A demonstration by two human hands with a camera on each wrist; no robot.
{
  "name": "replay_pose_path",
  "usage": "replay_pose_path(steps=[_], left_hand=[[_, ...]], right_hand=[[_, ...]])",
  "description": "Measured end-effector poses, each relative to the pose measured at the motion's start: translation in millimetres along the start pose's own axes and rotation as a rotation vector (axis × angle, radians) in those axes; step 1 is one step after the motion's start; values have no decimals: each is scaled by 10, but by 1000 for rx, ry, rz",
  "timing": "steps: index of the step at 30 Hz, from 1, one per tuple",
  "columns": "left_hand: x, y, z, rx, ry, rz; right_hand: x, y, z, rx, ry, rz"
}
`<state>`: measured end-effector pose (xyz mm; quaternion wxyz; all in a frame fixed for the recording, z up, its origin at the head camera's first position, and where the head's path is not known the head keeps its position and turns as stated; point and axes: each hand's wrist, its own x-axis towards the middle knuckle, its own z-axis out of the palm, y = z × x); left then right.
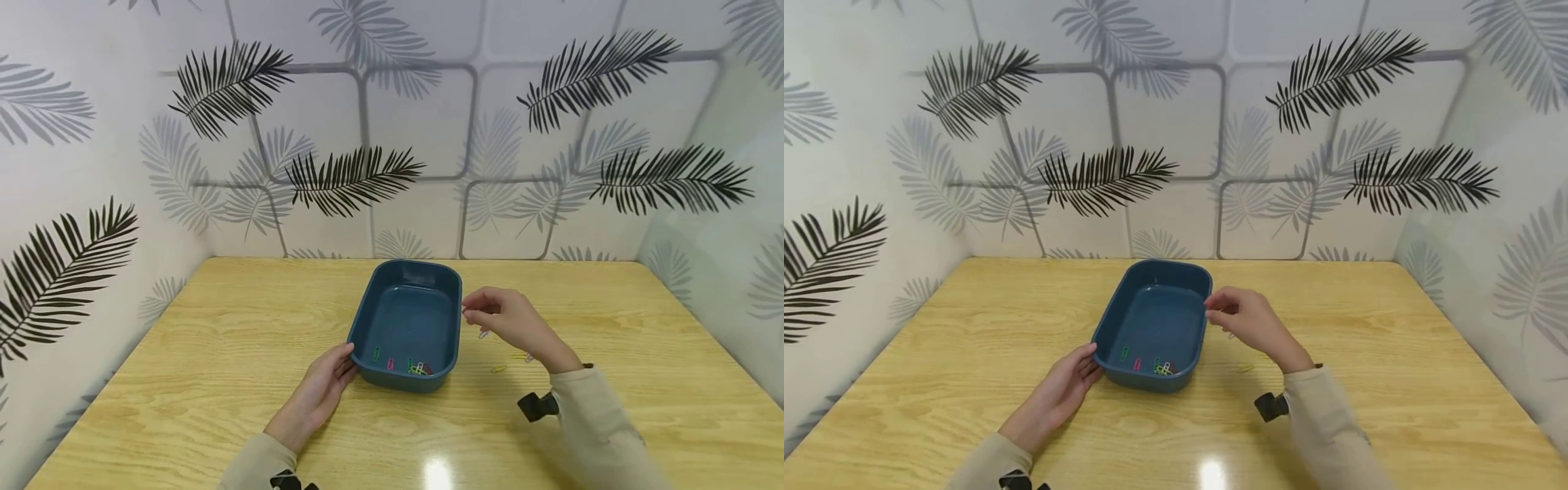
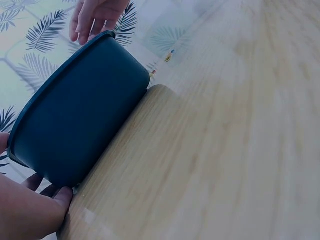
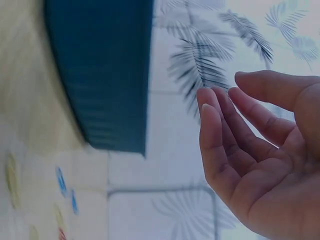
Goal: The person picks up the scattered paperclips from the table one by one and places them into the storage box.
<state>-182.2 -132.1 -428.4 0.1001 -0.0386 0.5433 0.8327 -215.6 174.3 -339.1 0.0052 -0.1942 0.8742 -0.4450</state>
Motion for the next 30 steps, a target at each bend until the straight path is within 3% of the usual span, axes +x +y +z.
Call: replay_pose_path(steps=[6,15,23,30], left_hand=[[-26,14,-6,13,1,10],[-21,7,-13,9,-6,9],[-9,-2,-7,5,-21,21],[-2,-7,-11,-3,-25,24]], right_hand=[[-78,135,-226,-53,49,24],[-146,371,-477,-47,-10,95],[-154,538,-558,-173,-107,129],[-128,639,-536,-266,-138,73]])
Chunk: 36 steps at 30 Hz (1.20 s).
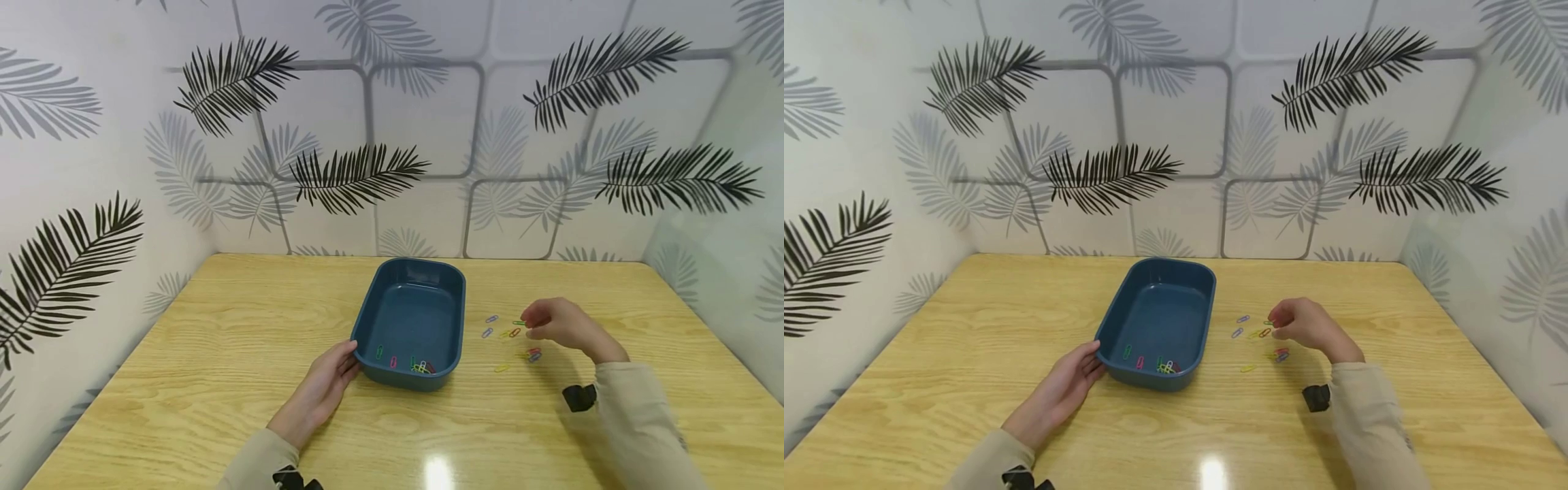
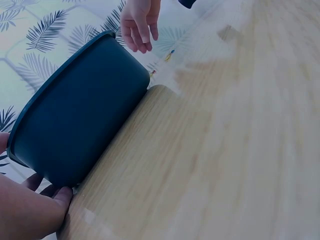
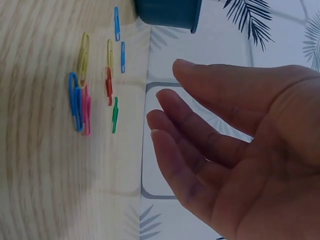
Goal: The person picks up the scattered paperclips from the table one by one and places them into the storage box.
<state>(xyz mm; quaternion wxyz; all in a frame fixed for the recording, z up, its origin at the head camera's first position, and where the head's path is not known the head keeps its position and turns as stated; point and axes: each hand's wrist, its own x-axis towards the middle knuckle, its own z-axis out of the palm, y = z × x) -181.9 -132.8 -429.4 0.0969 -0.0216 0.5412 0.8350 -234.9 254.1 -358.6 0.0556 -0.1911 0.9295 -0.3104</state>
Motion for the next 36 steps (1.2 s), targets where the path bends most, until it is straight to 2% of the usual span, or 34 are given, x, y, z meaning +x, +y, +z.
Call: replay_pose_path(steps=[8,24,36], left_hand=[[5,1,7,-1,10,1],[-9,-2,12,-4,6,-3],[-8,-1,9,7,3,2]], right_hand=[[28,93,75,-37,-37,70],[10,109,166,-79,-77,121],[8,154,180,-120,-61,79]])
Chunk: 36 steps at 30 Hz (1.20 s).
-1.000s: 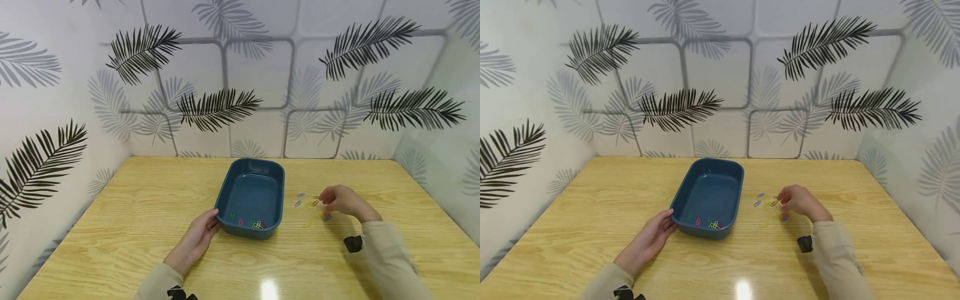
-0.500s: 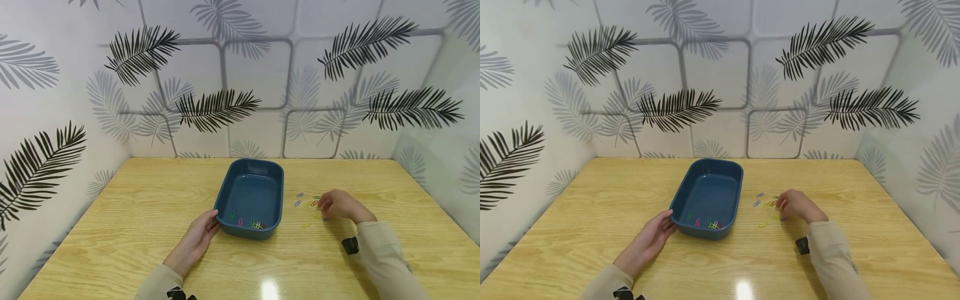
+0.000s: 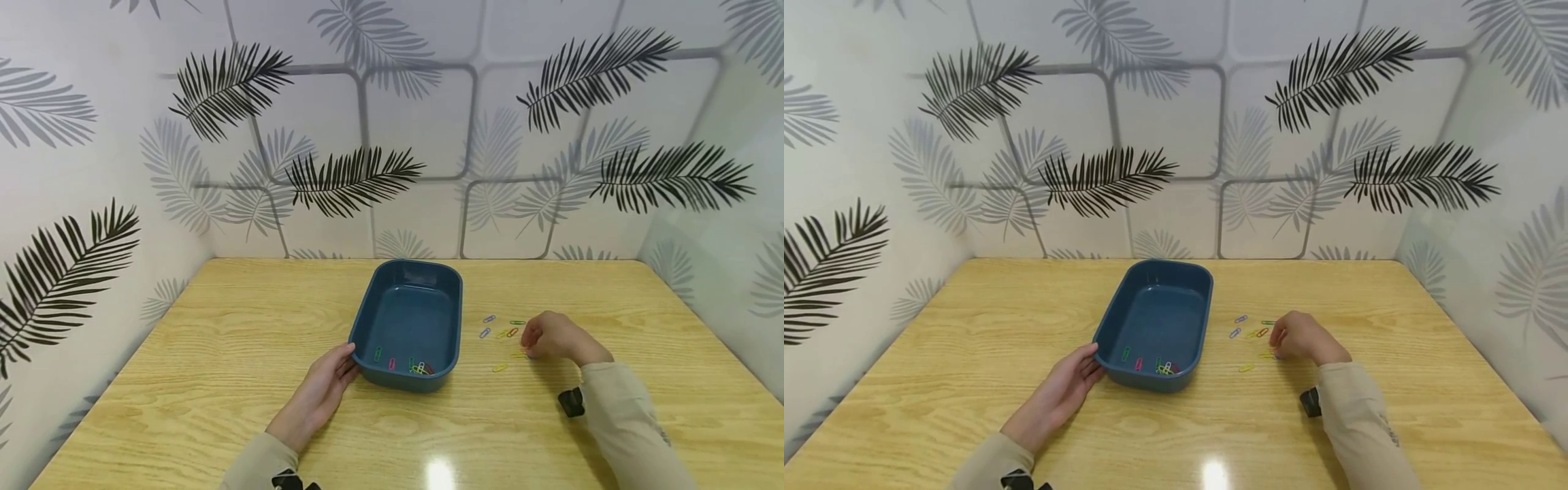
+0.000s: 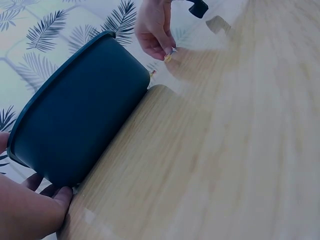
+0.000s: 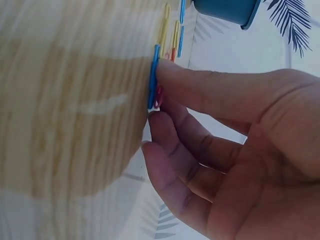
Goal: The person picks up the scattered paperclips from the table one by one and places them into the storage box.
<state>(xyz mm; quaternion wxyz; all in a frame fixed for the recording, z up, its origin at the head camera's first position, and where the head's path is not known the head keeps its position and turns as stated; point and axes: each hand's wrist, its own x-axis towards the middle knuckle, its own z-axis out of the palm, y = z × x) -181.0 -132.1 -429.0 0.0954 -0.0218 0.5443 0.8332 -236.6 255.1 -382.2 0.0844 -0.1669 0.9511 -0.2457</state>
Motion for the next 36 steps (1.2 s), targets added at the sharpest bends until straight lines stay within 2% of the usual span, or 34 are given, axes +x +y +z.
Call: replay_pose_path(steps=[13,18,26,36], left_hand=[[-7,6,5,4,13,-4],[-3,7,7,6,14,-1],[7,5,3,2,15,-5],[-9,9,4,4,0,-5]], right_hand=[[33,36,-1,-36,-6,-45],[34,33,-2,22,0,-24],[46,10,-6,93,57,0],[41,-57,-39,113,114,-5]])
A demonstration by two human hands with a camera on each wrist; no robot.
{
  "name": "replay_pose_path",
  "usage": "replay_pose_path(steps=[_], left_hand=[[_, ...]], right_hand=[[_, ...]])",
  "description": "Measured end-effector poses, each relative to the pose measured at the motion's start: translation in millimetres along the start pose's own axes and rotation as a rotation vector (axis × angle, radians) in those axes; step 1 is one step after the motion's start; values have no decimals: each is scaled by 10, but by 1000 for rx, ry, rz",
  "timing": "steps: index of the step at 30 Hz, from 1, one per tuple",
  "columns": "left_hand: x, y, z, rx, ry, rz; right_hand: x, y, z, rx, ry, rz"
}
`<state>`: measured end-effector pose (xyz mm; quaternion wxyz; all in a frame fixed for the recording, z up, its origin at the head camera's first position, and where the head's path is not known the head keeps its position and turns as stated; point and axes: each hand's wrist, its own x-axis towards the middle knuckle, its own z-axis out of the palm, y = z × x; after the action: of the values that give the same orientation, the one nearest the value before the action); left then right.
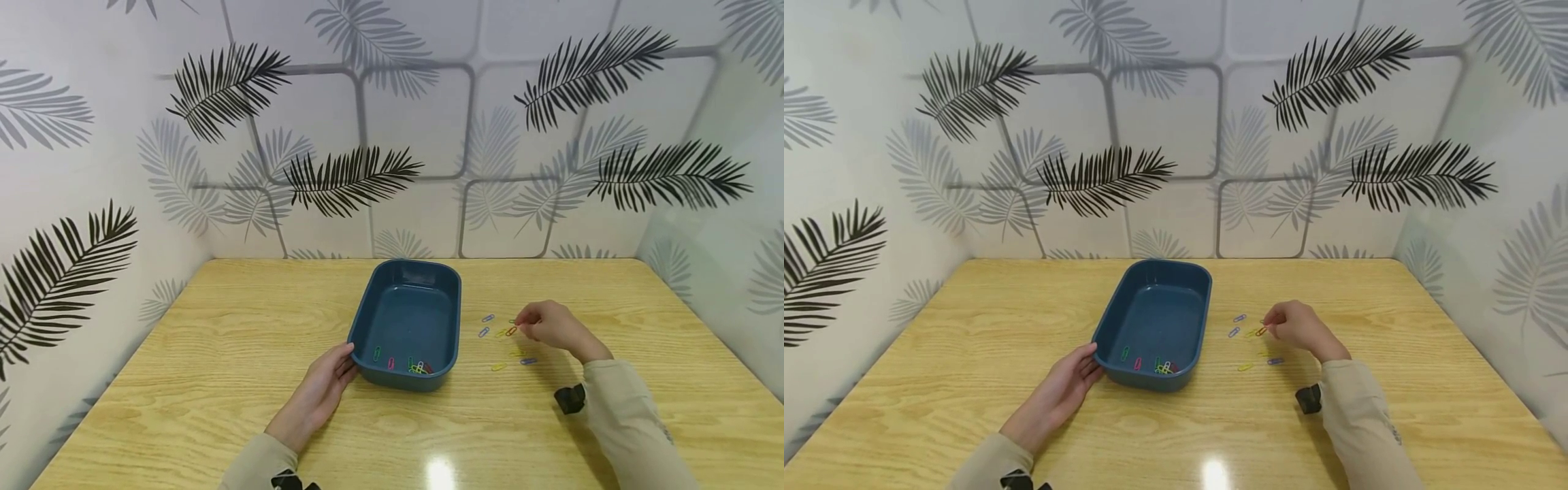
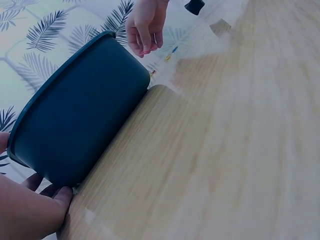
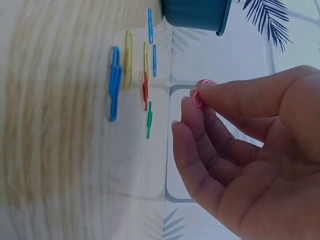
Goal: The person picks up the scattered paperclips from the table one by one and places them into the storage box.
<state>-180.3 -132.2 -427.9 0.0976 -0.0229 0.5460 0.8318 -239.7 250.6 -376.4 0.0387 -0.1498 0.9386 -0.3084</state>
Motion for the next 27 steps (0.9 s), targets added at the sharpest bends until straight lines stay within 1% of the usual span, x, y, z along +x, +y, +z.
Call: replay_pose_path(steps=[5,9,14,17,23,27], left_hand=[[-8,0,-1,5,-1,-1],[-1,-7,0,2,14,2],[-1,-11,3,-2,12,0],[0,-9,3,-3,7,-2],[9,-4,6,-5,18,0],[11,-5,2,-10,14,1]], right_hand=[[3,-33,1,21,20,23],[22,-28,0,44,35,32],[9,-135,7,134,58,50],[1,-188,6,172,70,51],[5,-261,5,193,90,38],[11,-306,26,213,115,21]])
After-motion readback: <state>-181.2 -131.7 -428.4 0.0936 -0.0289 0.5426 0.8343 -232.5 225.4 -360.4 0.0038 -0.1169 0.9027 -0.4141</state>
